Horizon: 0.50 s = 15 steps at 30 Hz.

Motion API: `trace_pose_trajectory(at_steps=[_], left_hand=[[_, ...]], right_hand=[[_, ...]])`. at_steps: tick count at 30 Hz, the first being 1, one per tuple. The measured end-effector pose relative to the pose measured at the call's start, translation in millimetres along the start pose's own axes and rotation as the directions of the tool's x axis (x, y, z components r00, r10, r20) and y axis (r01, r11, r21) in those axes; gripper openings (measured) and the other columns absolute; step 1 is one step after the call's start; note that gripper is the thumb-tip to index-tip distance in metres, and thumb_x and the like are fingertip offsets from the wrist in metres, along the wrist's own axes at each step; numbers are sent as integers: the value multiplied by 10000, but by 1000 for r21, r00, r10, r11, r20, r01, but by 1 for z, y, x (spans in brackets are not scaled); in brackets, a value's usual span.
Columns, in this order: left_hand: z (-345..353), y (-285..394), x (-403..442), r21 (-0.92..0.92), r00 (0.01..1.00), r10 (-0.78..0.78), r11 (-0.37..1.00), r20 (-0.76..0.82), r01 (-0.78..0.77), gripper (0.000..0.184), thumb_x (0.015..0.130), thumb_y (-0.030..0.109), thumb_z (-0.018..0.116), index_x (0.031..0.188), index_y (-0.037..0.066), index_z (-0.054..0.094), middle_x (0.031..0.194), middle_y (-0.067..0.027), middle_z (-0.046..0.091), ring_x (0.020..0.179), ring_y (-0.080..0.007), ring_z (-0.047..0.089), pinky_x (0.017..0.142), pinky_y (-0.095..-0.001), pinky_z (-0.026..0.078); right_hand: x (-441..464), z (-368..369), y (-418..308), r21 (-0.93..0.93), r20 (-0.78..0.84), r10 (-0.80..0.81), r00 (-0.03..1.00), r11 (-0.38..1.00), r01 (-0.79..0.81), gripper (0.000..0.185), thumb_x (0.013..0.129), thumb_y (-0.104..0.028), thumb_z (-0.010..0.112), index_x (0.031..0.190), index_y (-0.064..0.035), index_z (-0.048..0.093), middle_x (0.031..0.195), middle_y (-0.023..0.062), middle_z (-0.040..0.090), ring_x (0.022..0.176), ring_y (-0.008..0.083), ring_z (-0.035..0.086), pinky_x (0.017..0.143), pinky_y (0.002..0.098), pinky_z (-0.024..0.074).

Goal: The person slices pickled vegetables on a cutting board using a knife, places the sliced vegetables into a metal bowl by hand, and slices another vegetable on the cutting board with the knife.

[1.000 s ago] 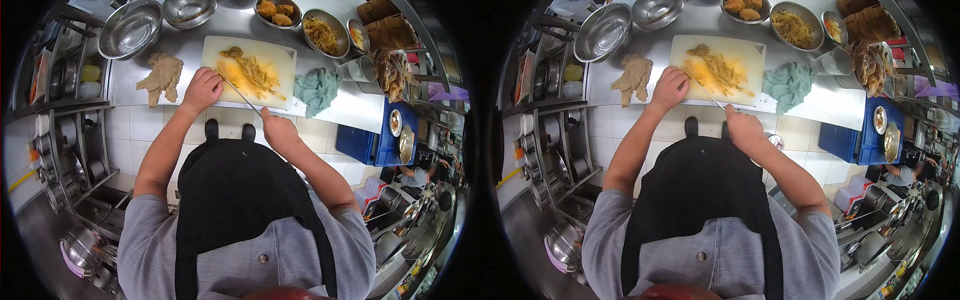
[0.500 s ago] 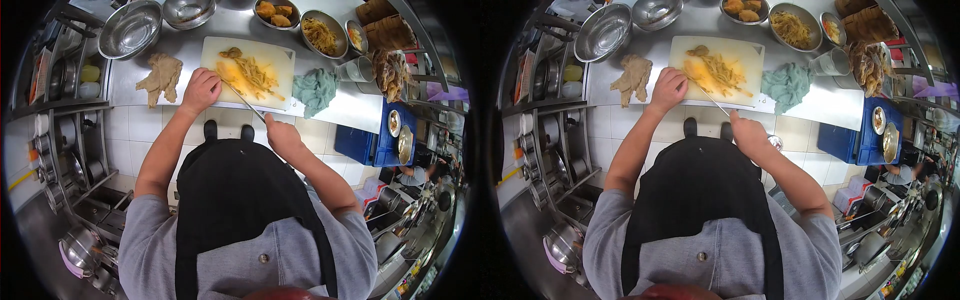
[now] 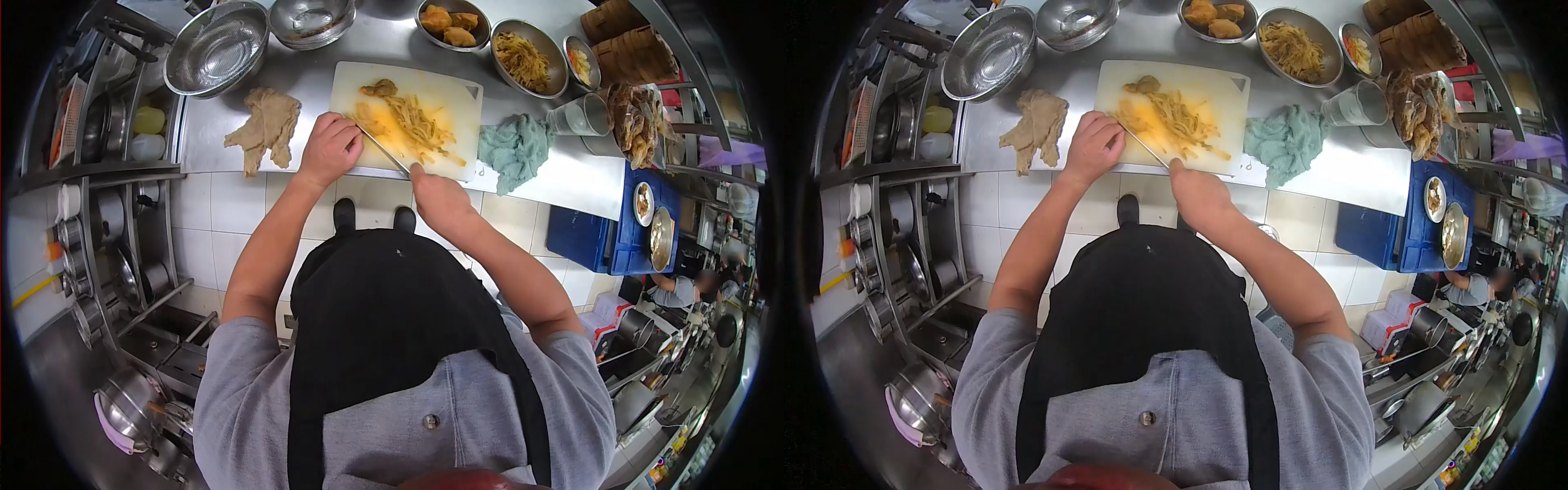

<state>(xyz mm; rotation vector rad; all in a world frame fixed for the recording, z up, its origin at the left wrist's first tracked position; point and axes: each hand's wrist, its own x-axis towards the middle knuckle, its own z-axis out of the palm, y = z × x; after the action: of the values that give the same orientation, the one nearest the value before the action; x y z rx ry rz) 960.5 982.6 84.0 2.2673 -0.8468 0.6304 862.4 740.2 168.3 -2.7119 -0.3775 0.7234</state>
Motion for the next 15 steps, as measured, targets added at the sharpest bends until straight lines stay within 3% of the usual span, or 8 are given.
trace_pose_trajectory(at_steps=[8,11,13,15], left_hand=[[-2,9,0,31,1000,-11,999,10,11,127,786,26,766,906,46,731,1004,-67,732,991,-291,645,930,-411,539],[-1,17,2,-35,998,-35,999,47,37,127,813,31,754,938,38,734,1026,-85,734,1014,-303,651,950,-416,538],[-3,28,12,-112,987,-152,981,56,158,146,832,44,750,976,26,732,1043,-105,735,1036,-316,653,967,-421,537],[-12,41,26,-88,992,-117,989,44,121,186,827,41,740,1013,26,736,1060,-102,728,1064,-325,646,992,-432,528]], right_hand=[[-48,3,21,13,-19,34,999,999,-34,258,888,0,599,1129,30,515,810,234,722,789,431,733,712,534,579],[-59,-6,25,-2,-88,65,994,998,-65,266,888,-6,599,1140,16,516,812,224,723,787,434,729,700,538,571],[-57,-7,31,-75,-161,68,985,994,-81,262,880,-16,614,1129,-9,533,796,197,724,746,399,737,661,498,581],[-54,-8,37,-206,-264,19,964,975,-76,247,861,-38,650,1086,-21,548,789,156,724,705,330,752,603,435,584]])
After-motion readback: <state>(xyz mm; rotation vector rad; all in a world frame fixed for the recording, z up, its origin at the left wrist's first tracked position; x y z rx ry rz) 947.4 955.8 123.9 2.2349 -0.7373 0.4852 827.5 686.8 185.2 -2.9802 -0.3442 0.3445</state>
